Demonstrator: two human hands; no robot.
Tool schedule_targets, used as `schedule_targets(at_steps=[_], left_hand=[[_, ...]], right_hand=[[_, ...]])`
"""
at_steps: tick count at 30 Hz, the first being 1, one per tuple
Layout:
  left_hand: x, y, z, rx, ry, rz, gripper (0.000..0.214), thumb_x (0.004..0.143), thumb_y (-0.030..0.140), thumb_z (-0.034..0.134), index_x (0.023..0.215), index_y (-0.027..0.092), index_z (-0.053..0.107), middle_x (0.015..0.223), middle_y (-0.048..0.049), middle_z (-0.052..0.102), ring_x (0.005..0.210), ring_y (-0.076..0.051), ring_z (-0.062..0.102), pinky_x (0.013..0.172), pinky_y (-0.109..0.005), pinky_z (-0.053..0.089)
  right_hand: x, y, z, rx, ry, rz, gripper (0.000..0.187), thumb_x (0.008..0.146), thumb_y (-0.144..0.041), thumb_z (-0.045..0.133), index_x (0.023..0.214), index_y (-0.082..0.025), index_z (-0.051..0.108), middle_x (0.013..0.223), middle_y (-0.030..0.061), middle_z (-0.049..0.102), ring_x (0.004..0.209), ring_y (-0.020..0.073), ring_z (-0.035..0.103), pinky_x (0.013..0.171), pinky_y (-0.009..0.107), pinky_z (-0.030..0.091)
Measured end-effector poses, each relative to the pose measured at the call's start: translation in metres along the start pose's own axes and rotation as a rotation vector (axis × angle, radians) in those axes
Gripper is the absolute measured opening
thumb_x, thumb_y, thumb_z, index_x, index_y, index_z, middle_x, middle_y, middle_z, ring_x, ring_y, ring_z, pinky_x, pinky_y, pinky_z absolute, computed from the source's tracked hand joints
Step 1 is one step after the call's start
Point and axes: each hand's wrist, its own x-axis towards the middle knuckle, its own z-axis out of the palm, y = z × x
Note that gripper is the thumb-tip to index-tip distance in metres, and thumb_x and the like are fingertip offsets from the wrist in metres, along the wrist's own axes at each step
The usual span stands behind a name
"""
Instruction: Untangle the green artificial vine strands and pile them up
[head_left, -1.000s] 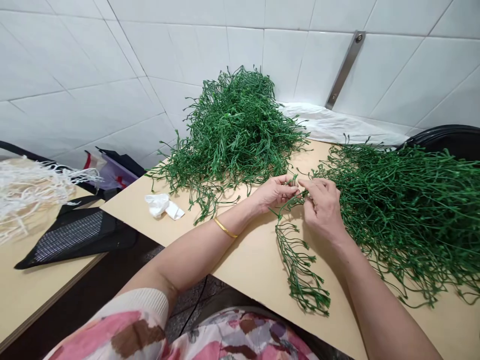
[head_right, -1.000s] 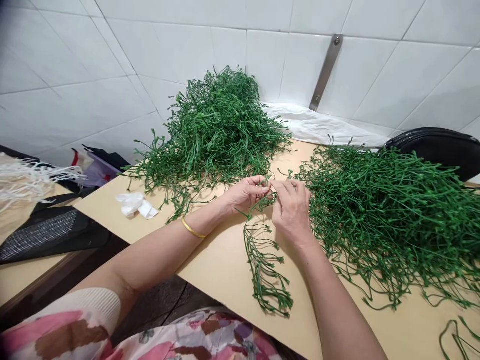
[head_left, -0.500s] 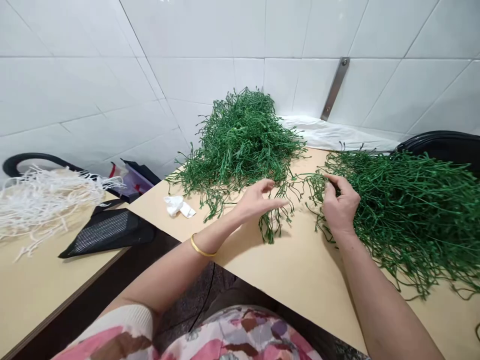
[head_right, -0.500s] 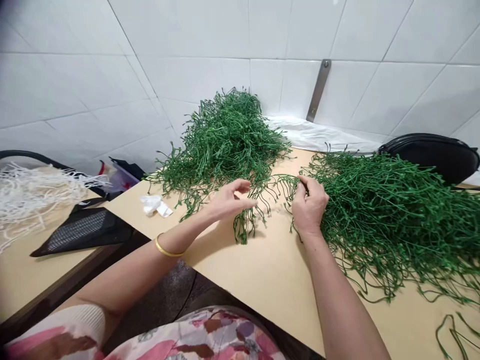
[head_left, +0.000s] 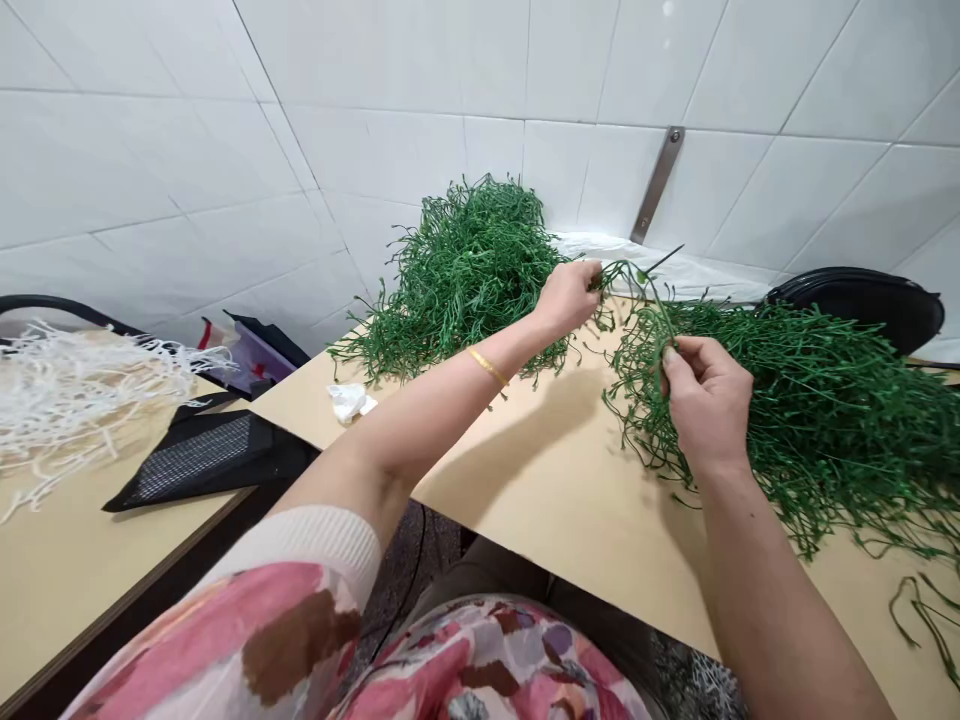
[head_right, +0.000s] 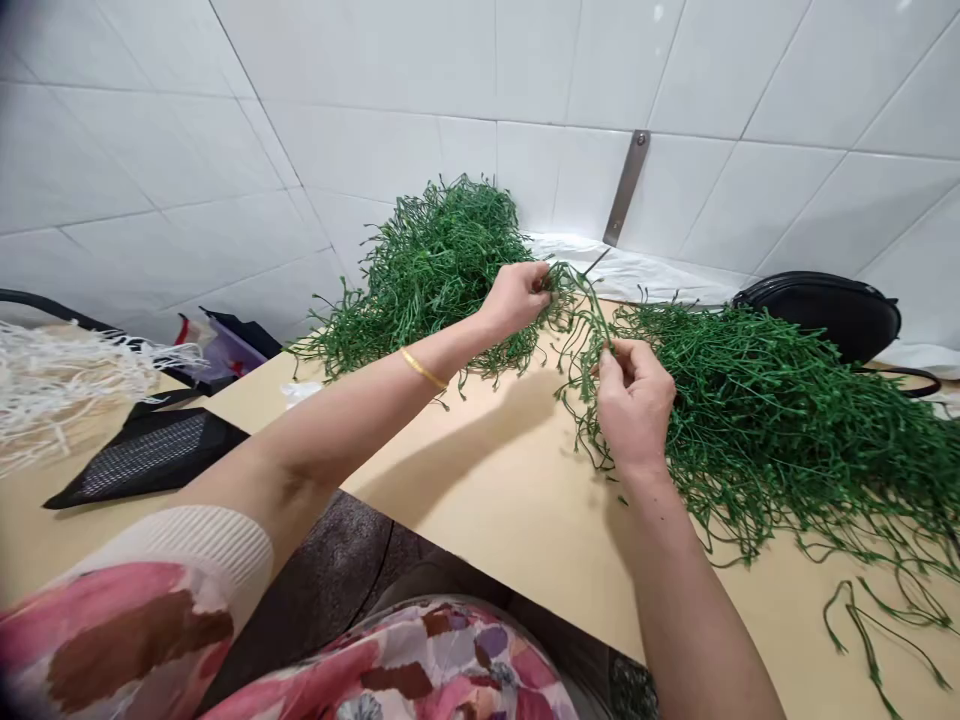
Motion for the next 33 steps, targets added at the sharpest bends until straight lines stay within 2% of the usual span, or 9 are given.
schedule_targets(at_steps=[4, 6, 9, 14, 17, 21, 25, 28, 33], left_hand=[[0.003, -0.015, 0.012, 0.144, 0.012, 0.018, 0.031, 0.054, -0.006, 0.052, 0.078, 0.014, 0.055, 0.086, -0.0085, 0.050, 0.091, -0.022, 0.050, 0.083, -0.032, 0.036], [-0.018, -0.021, 0.011, 0.150, 0.090, -0.012, 0.032, 0.056, -0.005, 0.051, 0.082, 0.015, 0.053, 0.091, -0.0084, 0.050, 0.091, -0.021, 0.050, 0.082, -0.031, 0.037], [-0.062, -0.020, 0.006, 0.048, 0.144, -0.086, 0.010, 0.069, 0.007, 0.050, 0.070, 0.017, 0.048, 0.077, -0.0039, 0.051, 0.074, -0.014, 0.052, 0.070, -0.027, 0.041], [-0.113, -0.010, 0.010, -0.571, -0.201, -0.524, 0.029, 0.077, 0.040, 0.053, 0.062, 0.016, 0.044, 0.054, 0.0012, 0.049, 0.042, -0.006, 0.046, 0.042, -0.020, 0.034], [-0.119, -0.017, 0.016, -0.707, -0.221, -0.692, 0.026, 0.077, 0.031, 0.055, 0.060, 0.016, 0.041, 0.048, 0.0032, 0.047, 0.038, -0.005, 0.044, 0.040, -0.018, 0.032], [-0.114, -0.030, 0.014, -0.678, -0.179, -0.760, 0.019, 0.076, 0.016, 0.054, 0.061, 0.015, 0.042, 0.044, 0.0029, 0.048, 0.036, -0.005, 0.045, 0.038, -0.017, 0.032], [-0.109, -0.032, 0.006, -0.655, -0.257, -0.794, 0.015, 0.070, 0.009, 0.055, 0.061, 0.015, 0.045, 0.045, 0.0012, 0.051, 0.039, -0.007, 0.049, 0.040, -0.018, 0.036], [-0.105, -0.032, 0.002, -0.633, -0.225, -0.782, 0.017, 0.066, 0.002, 0.051, 0.060, 0.016, 0.044, 0.043, 0.0029, 0.048, 0.037, -0.007, 0.046, 0.040, -0.019, 0.036], [-0.091, -0.040, -0.010, -0.536, -0.023, -0.633, 0.018, 0.067, 0.002, 0.051, 0.058, 0.016, 0.042, 0.043, 0.0053, 0.044, 0.037, -0.006, 0.045, 0.040, -0.017, 0.034]], right_hand=[[-0.006, 0.010, 0.010, 0.038, -0.182, 0.174, 0.016, 0.073, -0.034, 0.053, 0.073, -0.018, 0.056, 0.060, -0.0006, 0.052, 0.051, 0.0118, 0.046, 0.045, 0.024, 0.033], [-0.007, 0.021, 0.016, -0.042, -0.256, 0.195, 0.018, 0.074, -0.035, 0.053, 0.070, -0.018, 0.056, 0.058, -0.0009, 0.051, 0.052, 0.0121, 0.045, 0.048, 0.025, 0.033], [-0.010, 0.029, 0.023, -0.222, -0.300, 0.115, 0.019, 0.075, -0.033, 0.051, 0.066, -0.018, 0.057, 0.059, 0.0003, 0.051, 0.055, 0.0129, 0.044, 0.055, 0.027, 0.035], [-0.031, 0.011, 0.036, -0.683, -0.313, -0.219, 0.019, 0.079, -0.022, 0.043, 0.081, -0.016, 0.061, 0.089, 0.0128, 0.057, 0.085, 0.0241, 0.046, 0.074, 0.039, 0.035], [-0.043, 0.001, 0.040, -0.818, -0.418, -0.290, 0.020, 0.078, -0.019, 0.043, 0.083, -0.016, 0.061, 0.094, 0.0136, 0.059, 0.096, 0.0289, 0.043, 0.083, 0.048, 0.030], [-0.040, 0.002, 0.034, -0.532, -0.665, -0.197, 0.025, 0.083, -0.025, 0.039, 0.088, -0.019, 0.062, 0.090, 0.0075, 0.063, 0.088, 0.0221, 0.050, 0.080, 0.039, 0.036], [-0.028, 0.005, 0.025, -0.289, -0.799, -0.157, 0.026, 0.083, -0.024, 0.038, 0.081, -0.019, 0.064, 0.084, 0.0041, 0.065, 0.083, 0.0168, 0.056, 0.075, 0.030, 0.041], [-0.023, 0.005, 0.021, -0.219, -0.774, -0.113, 0.025, 0.081, -0.026, 0.041, 0.082, -0.019, 0.065, 0.086, 0.0042, 0.067, 0.084, 0.0176, 0.058, 0.077, 0.031, 0.042], [-0.020, 0.032, 0.014, -0.174, -0.566, 0.019, 0.030, 0.083, -0.032, 0.040, 0.095, -0.018, 0.064, 0.092, 0.0066, 0.066, 0.086, 0.0182, 0.058, 0.075, 0.033, 0.045]])
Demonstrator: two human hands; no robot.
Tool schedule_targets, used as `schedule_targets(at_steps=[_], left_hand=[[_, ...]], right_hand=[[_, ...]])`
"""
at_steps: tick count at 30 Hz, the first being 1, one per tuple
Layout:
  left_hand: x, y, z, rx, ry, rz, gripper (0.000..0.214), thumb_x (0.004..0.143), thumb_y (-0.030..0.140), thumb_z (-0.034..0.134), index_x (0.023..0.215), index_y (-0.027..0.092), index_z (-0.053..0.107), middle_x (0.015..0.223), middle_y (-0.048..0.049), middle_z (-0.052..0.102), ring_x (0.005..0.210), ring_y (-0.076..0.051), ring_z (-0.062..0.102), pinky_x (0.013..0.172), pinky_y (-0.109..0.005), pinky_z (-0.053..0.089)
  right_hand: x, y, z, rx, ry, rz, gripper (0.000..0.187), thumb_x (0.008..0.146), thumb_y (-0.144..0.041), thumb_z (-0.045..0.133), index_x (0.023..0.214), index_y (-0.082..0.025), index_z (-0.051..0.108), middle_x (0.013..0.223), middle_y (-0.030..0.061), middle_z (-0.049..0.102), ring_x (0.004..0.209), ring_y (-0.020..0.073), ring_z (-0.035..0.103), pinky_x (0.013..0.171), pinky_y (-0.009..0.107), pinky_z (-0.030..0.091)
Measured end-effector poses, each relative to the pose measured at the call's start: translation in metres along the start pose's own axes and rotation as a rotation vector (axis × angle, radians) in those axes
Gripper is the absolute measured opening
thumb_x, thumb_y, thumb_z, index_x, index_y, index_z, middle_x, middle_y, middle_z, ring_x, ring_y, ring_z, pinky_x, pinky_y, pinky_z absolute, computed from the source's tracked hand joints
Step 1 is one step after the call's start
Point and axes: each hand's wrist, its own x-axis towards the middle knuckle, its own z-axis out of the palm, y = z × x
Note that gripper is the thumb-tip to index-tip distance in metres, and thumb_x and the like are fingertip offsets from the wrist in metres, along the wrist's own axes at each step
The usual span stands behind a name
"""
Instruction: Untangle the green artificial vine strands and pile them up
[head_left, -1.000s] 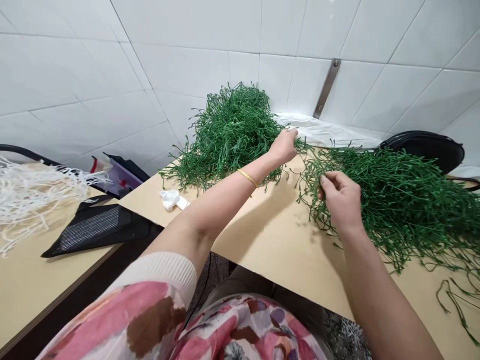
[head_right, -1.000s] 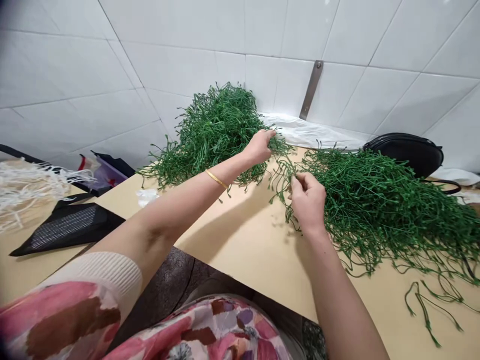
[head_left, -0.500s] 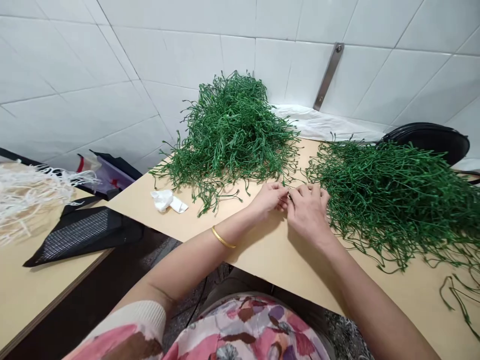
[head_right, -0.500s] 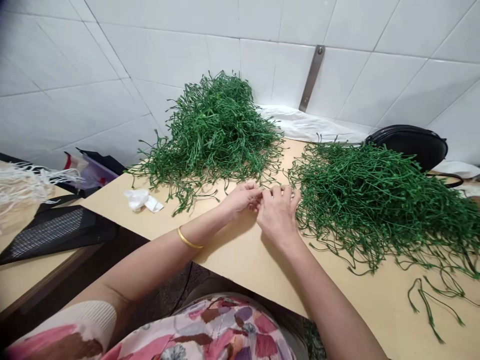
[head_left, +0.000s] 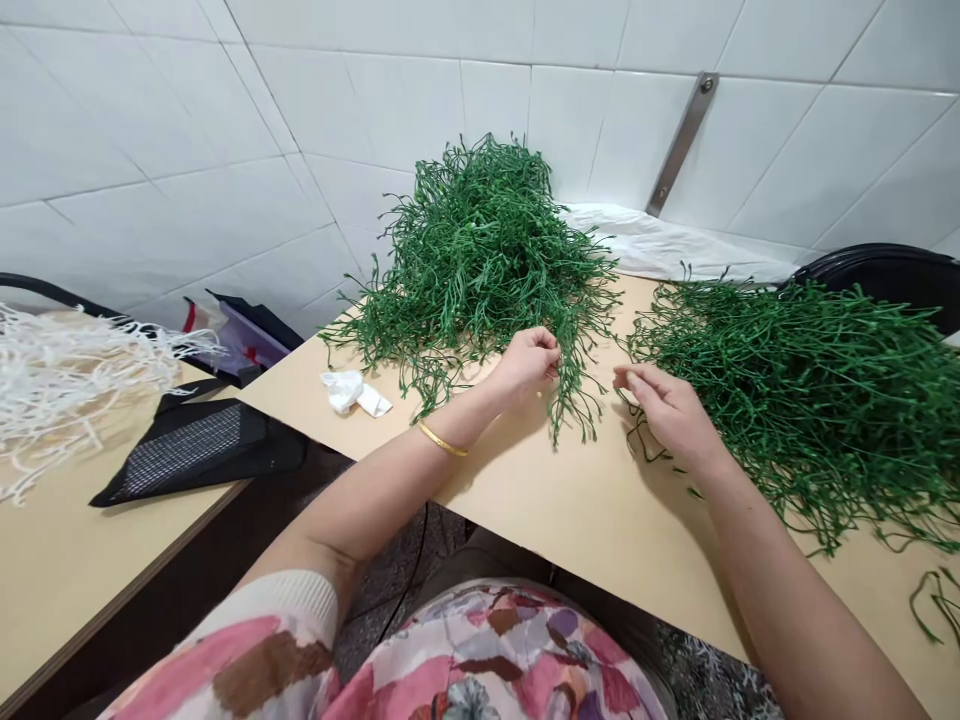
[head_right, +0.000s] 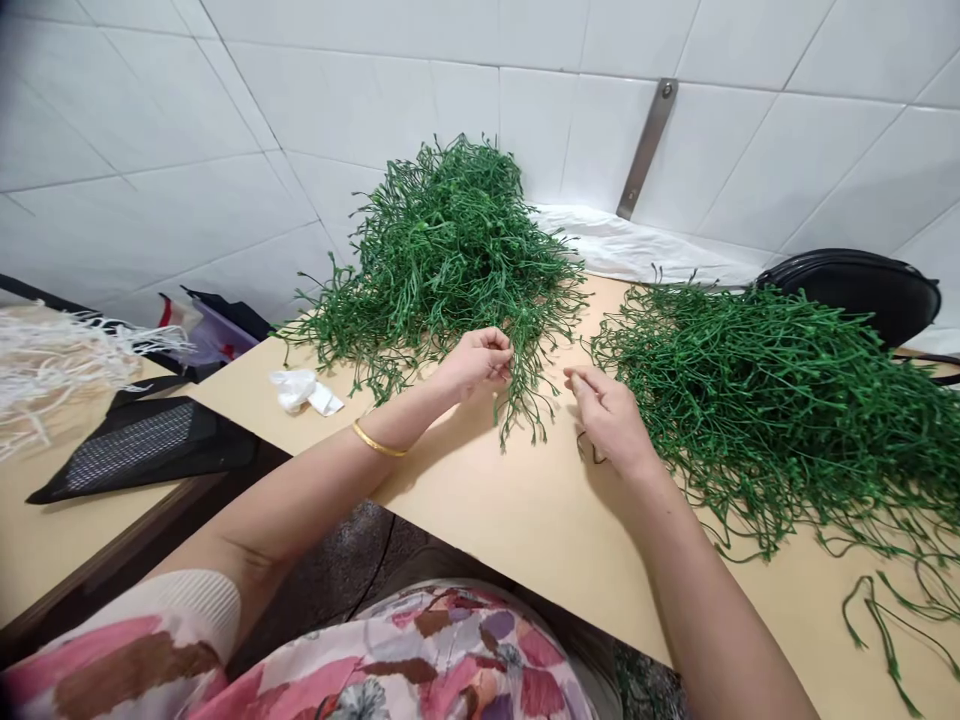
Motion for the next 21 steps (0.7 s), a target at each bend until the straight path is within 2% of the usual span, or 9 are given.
schedule_targets(at_steps=[4, 6, 8, 10, 12, 13, 16, 19, 21], left_hand=[[0.008, 0.009, -0.005, 0.046, 0.003, 0.045, 0.016, 0.071, 0.006, 0.050, 0.061, 0.016, 0.042, 0.045, 0.0040, 0.048, 0.038, -0.007, 0.049, 0.041, -0.017, 0.037], [0.011, 0.013, -0.001, 0.040, -0.012, 0.032, 0.016, 0.073, 0.006, 0.048, 0.062, 0.016, 0.042, 0.044, 0.0043, 0.048, 0.038, -0.007, 0.050, 0.042, -0.018, 0.038], [0.012, 0.015, 0.008, 0.034, -0.039, 0.015, 0.016, 0.073, 0.006, 0.049, 0.063, 0.016, 0.041, 0.043, 0.0041, 0.049, 0.038, -0.008, 0.051, 0.042, -0.018, 0.039], [0.012, 0.014, 0.019, 0.043, -0.076, -0.001, 0.016, 0.072, 0.006, 0.051, 0.063, 0.016, 0.042, 0.044, 0.0032, 0.050, 0.038, -0.009, 0.052, 0.042, -0.019, 0.039], [0.011, 0.011, 0.030, 0.040, -0.122, 0.002, 0.016, 0.072, 0.006, 0.052, 0.063, 0.015, 0.043, 0.046, 0.0024, 0.052, 0.040, -0.009, 0.053, 0.043, -0.019, 0.039], [0.010, 0.009, 0.035, 0.023, -0.148, 0.010, 0.015, 0.071, 0.006, 0.053, 0.062, 0.015, 0.044, 0.046, 0.0025, 0.052, 0.041, -0.009, 0.052, 0.043, -0.020, 0.040], [0.005, 0.001, 0.040, -0.092, -0.239, 0.011, 0.015, 0.069, 0.005, 0.055, 0.062, 0.014, 0.045, 0.050, 0.0031, 0.052, 0.043, -0.007, 0.051, 0.046, -0.020, 0.041], [0.004, -0.008, 0.037, -0.164, -0.306, -0.021, 0.015, 0.068, 0.006, 0.056, 0.062, 0.014, 0.045, 0.051, 0.0027, 0.053, 0.046, -0.007, 0.053, 0.049, -0.020, 0.042], [0.007, -0.012, 0.034, -0.181, -0.305, -0.022, 0.015, 0.069, 0.006, 0.055, 0.062, 0.014, 0.045, 0.049, 0.0032, 0.051, 0.043, -0.007, 0.051, 0.047, -0.019, 0.040]], right_hand=[[-0.002, 0.033, 0.003, -0.492, -0.026, -0.092, 0.022, 0.079, -0.028, 0.046, 0.086, -0.020, 0.065, 0.096, 0.0095, 0.062, 0.088, 0.0227, 0.051, 0.075, 0.039, 0.041], [-0.002, 0.040, 0.000, -0.597, -0.021, -0.114, 0.022, 0.079, -0.025, 0.044, 0.085, -0.019, 0.065, 0.095, 0.0102, 0.060, 0.087, 0.0229, 0.050, 0.073, 0.038, 0.041], [0.000, 0.036, -0.006, -0.566, 0.026, -0.110, 0.024, 0.081, -0.022, 0.041, 0.086, -0.018, 0.064, 0.092, 0.0098, 0.061, 0.084, 0.0210, 0.052, 0.072, 0.035, 0.041], [0.002, 0.024, -0.012, -0.503, 0.165, -0.085, 0.025, 0.082, -0.024, 0.040, 0.086, -0.017, 0.063, 0.089, 0.0093, 0.062, 0.083, 0.0202, 0.054, 0.073, 0.034, 0.041], [0.004, 0.010, -0.013, -0.407, 0.295, -0.056, 0.026, 0.081, -0.034, 0.044, 0.091, -0.017, 0.062, 0.088, 0.0091, 0.062, 0.083, 0.0205, 0.055, 0.073, 0.034, 0.041], [0.004, 0.003, -0.011, -0.333, 0.314, -0.044, 0.031, 0.080, -0.040, 0.047, 0.095, -0.017, 0.061, 0.088, 0.0089, 0.062, 0.082, 0.0203, 0.055, 0.072, 0.034, 0.042], [0.005, -0.005, 0.001, -0.147, 0.241, 0.018, 0.046, 0.072, -0.049, 0.055, 0.105, -0.017, 0.056, 0.085, 0.0064, 0.062, 0.073, 0.0177, 0.054, 0.064, 0.030, 0.042], [0.006, 0.001, 0.014, -0.033, 0.147, 0.065, 0.028, 0.075, -0.045, 0.053, 0.077, -0.017, 0.058, 0.062, -0.0007, 0.054, 0.056, 0.0112, 0.044, 0.052, 0.024, 0.035], [0.006, 0.005, 0.018, 0.090, 0.080, 0.115, 0.027, 0.077, -0.040, 0.050, 0.061, -0.018, 0.050, 0.053, -0.0033, 0.046, 0.048, 0.0086, 0.037, 0.045, 0.022, 0.031]])
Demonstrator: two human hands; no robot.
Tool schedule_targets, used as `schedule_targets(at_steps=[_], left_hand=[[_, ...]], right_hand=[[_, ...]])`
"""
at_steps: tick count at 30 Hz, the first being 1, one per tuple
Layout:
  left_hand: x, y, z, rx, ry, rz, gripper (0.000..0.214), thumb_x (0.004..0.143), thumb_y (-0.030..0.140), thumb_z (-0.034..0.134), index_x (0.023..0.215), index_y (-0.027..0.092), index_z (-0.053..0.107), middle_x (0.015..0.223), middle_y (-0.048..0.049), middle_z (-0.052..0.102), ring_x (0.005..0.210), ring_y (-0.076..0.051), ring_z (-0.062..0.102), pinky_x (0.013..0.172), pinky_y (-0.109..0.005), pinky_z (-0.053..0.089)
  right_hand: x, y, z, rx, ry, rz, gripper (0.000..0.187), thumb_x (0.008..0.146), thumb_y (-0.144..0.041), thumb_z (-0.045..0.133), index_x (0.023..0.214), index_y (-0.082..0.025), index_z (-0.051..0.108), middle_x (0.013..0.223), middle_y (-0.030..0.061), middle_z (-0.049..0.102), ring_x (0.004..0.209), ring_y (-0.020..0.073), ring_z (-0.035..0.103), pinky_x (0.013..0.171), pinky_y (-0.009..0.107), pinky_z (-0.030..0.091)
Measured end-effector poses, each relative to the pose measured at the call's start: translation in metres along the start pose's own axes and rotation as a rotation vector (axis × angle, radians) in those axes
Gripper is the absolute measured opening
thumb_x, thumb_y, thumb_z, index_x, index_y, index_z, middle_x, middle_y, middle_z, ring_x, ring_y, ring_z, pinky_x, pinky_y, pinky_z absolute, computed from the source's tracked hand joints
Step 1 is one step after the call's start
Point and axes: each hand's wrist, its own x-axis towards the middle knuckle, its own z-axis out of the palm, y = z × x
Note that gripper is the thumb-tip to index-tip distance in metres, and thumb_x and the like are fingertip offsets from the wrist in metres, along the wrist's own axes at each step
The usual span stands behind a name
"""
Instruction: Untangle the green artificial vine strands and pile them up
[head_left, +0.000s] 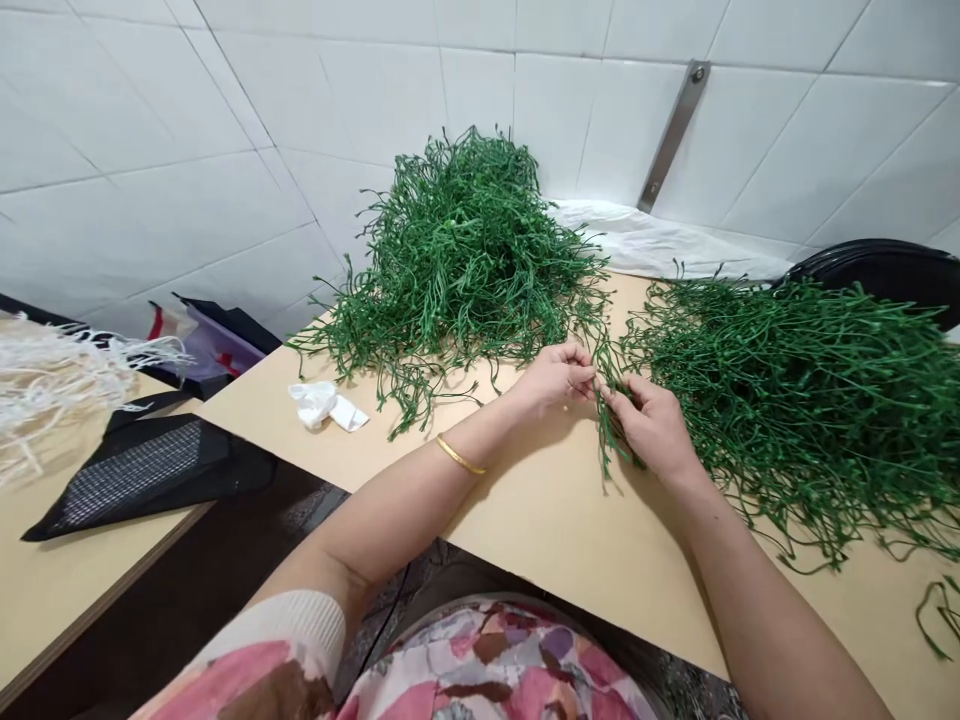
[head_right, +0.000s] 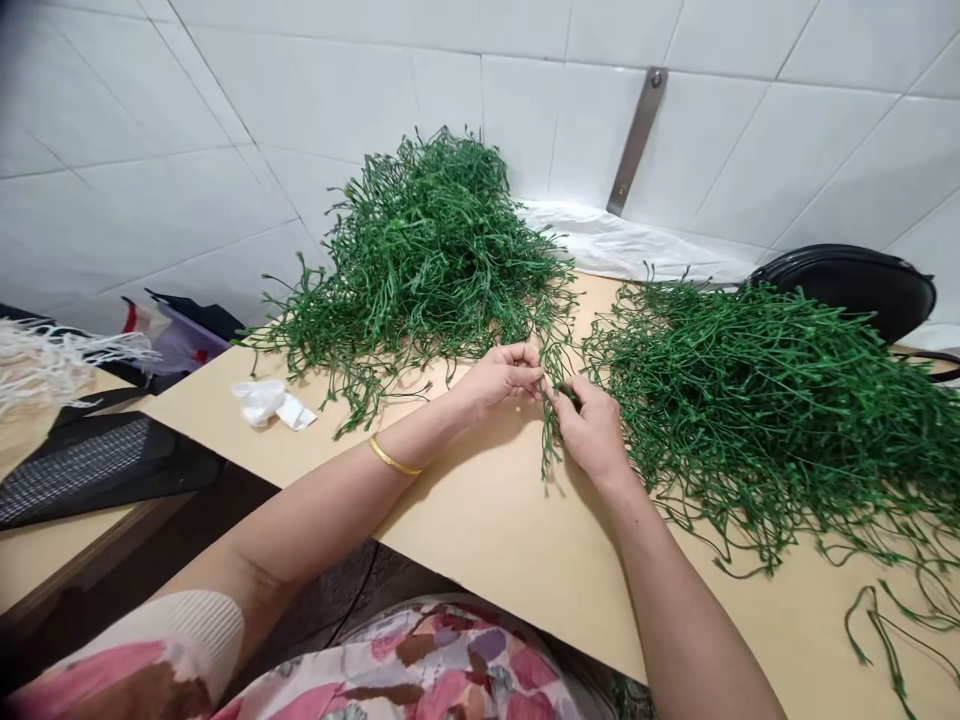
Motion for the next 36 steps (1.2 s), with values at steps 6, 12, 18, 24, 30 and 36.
schedule_targets(at_steps=[6, 12, 18, 24, 30, 36], left_hand=[[0.010, -0.007, -0.004, -0.087, 0.053, -0.036, 0.018, 0.071, 0.005, 0.053, 0.059, 0.014, 0.044, 0.048, 0.0044, 0.046, 0.039, -0.004, 0.041, 0.043, -0.017, 0.033], [0.009, -0.005, -0.007, -0.157, 0.003, -0.224, 0.013, 0.074, 0.004, 0.052, 0.065, 0.012, 0.048, 0.054, 0.0012, 0.051, 0.044, -0.005, 0.048, 0.049, -0.018, 0.039], [0.006, -0.004, -0.012, -0.253, -0.112, -0.263, 0.009, 0.070, 0.008, 0.059, 0.069, 0.012, 0.051, 0.060, 0.0001, 0.056, 0.050, -0.007, 0.054, 0.053, -0.020, 0.043], [0.001, -0.002, -0.011, -0.234, -0.205, -0.384, 0.017, 0.077, 0.028, 0.056, 0.076, 0.012, 0.055, 0.067, -0.0076, 0.063, 0.060, -0.015, 0.061, 0.059, -0.030, 0.049], [-0.002, -0.005, -0.005, -0.096, -0.216, -0.344, 0.006, 0.074, 0.010, 0.053, 0.068, 0.010, 0.054, 0.060, -0.0068, 0.062, 0.051, -0.012, 0.058, 0.051, -0.024, 0.046], [0.002, -0.005, -0.007, -0.031, 0.029, -0.197, 0.014, 0.072, 0.009, 0.053, 0.059, 0.012, 0.048, 0.050, -0.0019, 0.055, 0.043, -0.008, 0.051, 0.048, -0.021, 0.042]], right_hand=[[0.004, 0.000, 0.000, 0.409, -0.096, 0.268, 0.024, 0.076, -0.042, 0.050, 0.069, -0.019, 0.048, 0.048, -0.0051, 0.047, 0.039, 0.0083, 0.041, 0.038, 0.021, 0.031], [0.006, 0.005, -0.002, 0.133, 0.056, 0.143, 0.022, 0.079, -0.035, 0.044, 0.064, -0.020, 0.049, 0.043, -0.0058, 0.039, 0.039, 0.0084, 0.033, 0.039, 0.022, 0.024], [0.005, 0.006, -0.004, -0.125, 0.185, -0.025, 0.022, 0.079, -0.028, 0.042, 0.059, -0.019, 0.046, 0.048, -0.0042, 0.039, 0.047, 0.0098, 0.033, 0.047, 0.024, 0.025], [0.004, 0.004, -0.004, -0.122, 0.239, -0.035, 0.021, 0.081, -0.031, 0.041, 0.067, -0.018, 0.051, 0.050, -0.0039, 0.039, 0.047, 0.0104, 0.034, 0.049, 0.024, 0.026], [0.006, 0.010, -0.003, -0.144, 0.244, -0.046, 0.022, 0.083, -0.033, 0.041, 0.072, -0.018, 0.053, 0.053, -0.0026, 0.045, 0.049, 0.0112, 0.040, 0.051, 0.025, 0.032], [0.004, 0.010, -0.006, -0.294, 0.549, -0.357, 0.026, 0.077, -0.013, 0.042, 0.099, -0.015, 0.055, 0.094, 0.0114, 0.055, 0.090, 0.0220, 0.052, 0.078, 0.038, 0.044]])
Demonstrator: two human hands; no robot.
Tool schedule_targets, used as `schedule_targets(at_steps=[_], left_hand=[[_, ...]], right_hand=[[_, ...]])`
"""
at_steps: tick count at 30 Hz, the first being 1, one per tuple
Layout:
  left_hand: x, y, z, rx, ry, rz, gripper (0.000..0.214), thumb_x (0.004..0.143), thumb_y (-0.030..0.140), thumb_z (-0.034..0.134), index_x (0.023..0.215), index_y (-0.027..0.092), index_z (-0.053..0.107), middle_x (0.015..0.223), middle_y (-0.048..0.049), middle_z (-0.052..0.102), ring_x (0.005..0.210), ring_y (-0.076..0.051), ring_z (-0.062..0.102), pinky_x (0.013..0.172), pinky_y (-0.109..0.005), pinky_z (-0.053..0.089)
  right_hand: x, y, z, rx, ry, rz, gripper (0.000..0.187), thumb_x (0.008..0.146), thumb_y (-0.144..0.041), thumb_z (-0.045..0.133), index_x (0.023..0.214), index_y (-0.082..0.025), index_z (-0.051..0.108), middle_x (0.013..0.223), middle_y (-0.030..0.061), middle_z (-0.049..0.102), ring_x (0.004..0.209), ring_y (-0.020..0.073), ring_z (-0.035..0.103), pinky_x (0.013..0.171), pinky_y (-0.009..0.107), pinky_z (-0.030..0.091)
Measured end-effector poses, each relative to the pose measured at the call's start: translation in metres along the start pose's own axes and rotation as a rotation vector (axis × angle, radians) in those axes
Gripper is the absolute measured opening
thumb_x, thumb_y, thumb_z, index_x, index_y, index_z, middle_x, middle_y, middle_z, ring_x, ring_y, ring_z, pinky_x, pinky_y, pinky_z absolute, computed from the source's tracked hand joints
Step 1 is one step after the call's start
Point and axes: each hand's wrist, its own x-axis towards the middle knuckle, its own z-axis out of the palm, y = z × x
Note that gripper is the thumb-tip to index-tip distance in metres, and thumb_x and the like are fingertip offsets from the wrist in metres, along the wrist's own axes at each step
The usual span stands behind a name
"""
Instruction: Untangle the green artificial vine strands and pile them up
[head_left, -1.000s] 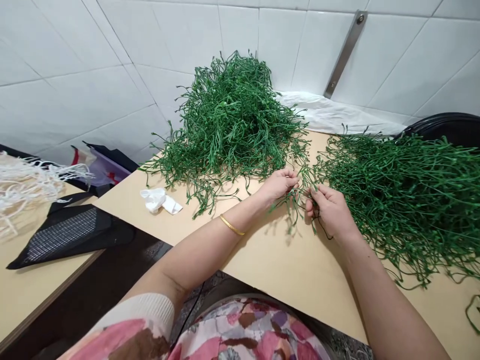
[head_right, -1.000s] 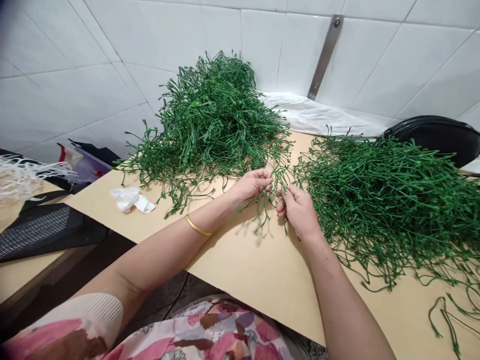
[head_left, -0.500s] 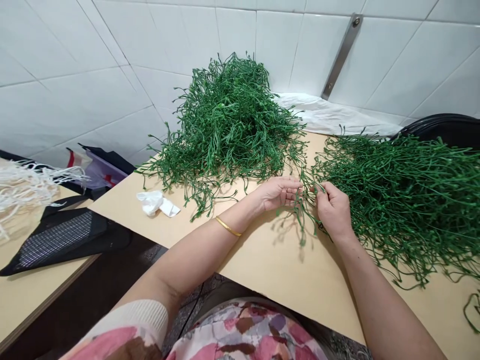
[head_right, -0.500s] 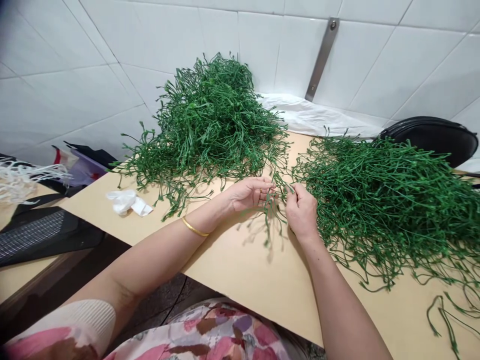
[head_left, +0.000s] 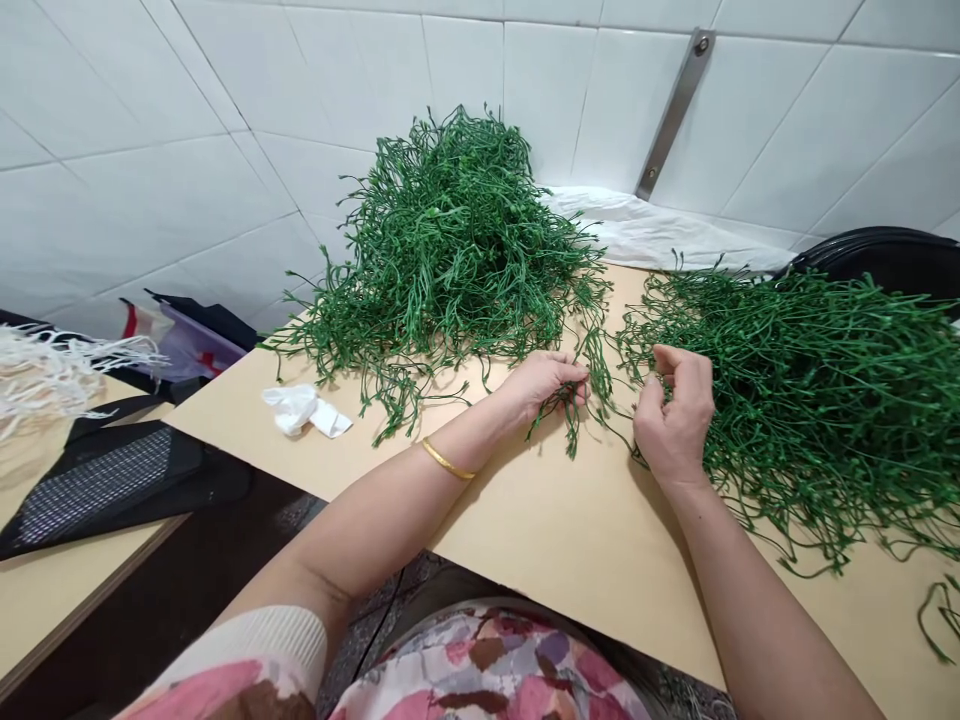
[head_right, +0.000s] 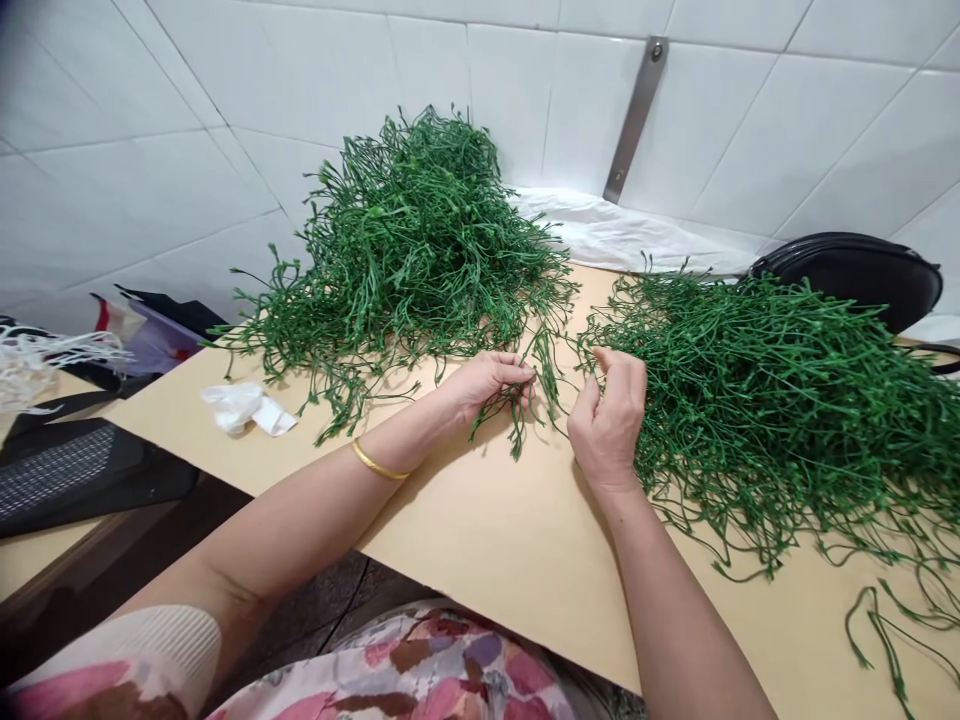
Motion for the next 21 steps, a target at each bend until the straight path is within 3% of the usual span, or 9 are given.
schedule_targets(at_steps=[3, 5, 7, 10, 15, 18, 21], left_hand=[[-0.001, -0.001, 0.000, 0.069, 0.042, 0.092, 0.017, 0.069, 0.011, 0.056, 0.056, 0.014, 0.046, 0.045, 0.0012, 0.050, 0.040, -0.007, 0.047, 0.046, -0.021, 0.039], [-0.002, -0.003, 0.001, 0.179, 0.031, 0.162, 0.016, 0.066, 0.011, 0.057, 0.053, 0.013, 0.048, 0.044, 0.0027, 0.048, 0.039, -0.006, 0.043, 0.042, -0.019, 0.033], [-0.003, -0.004, 0.001, 0.262, 0.003, 0.214, 0.014, 0.064, 0.010, 0.056, 0.052, 0.013, 0.049, 0.043, 0.0039, 0.047, 0.039, -0.005, 0.041, 0.041, -0.018, 0.028], [-0.005, -0.003, 0.000, 0.272, -0.087, 0.213, 0.014, 0.064, 0.012, 0.056, 0.052, 0.012, 0.049, 0.044, 0.0041, 0.047, 0.041, -0.005, 0.042, 0.044, -0.019, 0.030], [-0.007, 0.001, -0.003, 0.210, -0.234, 0.100, 0.010, 0.068, 0.017, 0.058, 0.061, 0.012, 0.053, 0.048, 0.0015, 0.051, 0.044, -0.006, 0.046, 0.050, -0.021, 0.035], [-0.007, 0.001, -0.004, 0.223, -0.275, 0.101, 0.011, 0.070, 0.019, 0.058, 0.063, 0.012, 0.053, 0.051, 0.0005, 0.052, 0.046, -0.006, 0.047, 0.051, -0.021, 0.035], [-0.008, 0.001, -0.002, 0.261, -0.237, 0.115, 0.013, 0.071, 0.015, 0.054, 0.059, 0.012, 0.050, 0.049, 0.0013, 0.050, 0.045, -0.006, 0.045, 0.051, -0.021, 0.034]], right_hand=[[-0.003, -0.015, -0.006, 0.061, 0.031, -0.235, 0.032, 0.075, -0.006, 0.041, 0.101, -0.018, 0.055, 0.095, 0.0104, 0.055, 0.095, 0.0217, 0.052, 0.083, 0.039, 0.044], [-0.007, -0.025, -0.006, 0.154, -0.080, -0.359, 0.034, 0.075, -0.004, 0.041, 0.102, -0.019, 0.055, 0.095, 0.0099, 0.056, 0.092, 0.0198, 0.053, 0.081, 0.036, 0.046], [-0.011, -0.031, -0.002, 0.201, -0.202, -0.385, 0.034, 0.077, -0.004, 0.040, 0.103, -0.018, 0.055, 0.098, 0.0110, 0.055, 0.094, 0.0193, 0.053, 0.082, 0.035, 0.046], [-0.013, -0.026, 0.006, 0.165, -0.260, -0.212, 0.026, 0.080, -0.009, 0.037, 0.097, -0.016, 0.056, 0.097, 0.0117, 0.055, 0.095, 0.0202, 0.052, 0.083, 0.037, 0.044], [-0.007, -0.010, 0.007, 0.234, -0.374, 0.188, 0.020, 0.083, -0.020, 0.039, 0.092, -0.018, 0.056, 0.083, 0.0052, 0.061, 0.074, 0.0163, 0.056, 0.068, 0.030, 0.044], [-0.004, -0.008, 0.003, 0.279, -0.465, 0.251, 0.022, 0.084, -0.026, 0.040, 0.092, -0.018, 0.059, 0.076, 0.0030, 0.061, 0.068, 0.0151, 0.055, 0.064, 0.028, 0.042], [-0.003, -0.007, 0.002, 0.281, -0.536, 0.200, 0.023, 0.085, -0.028, 0.040, 0.090, -0.018, 0.060, 0.079, 0.0036, 0.062, 0.071, 0.0152, 0.054, 0.066, 0.027, 0.041]])
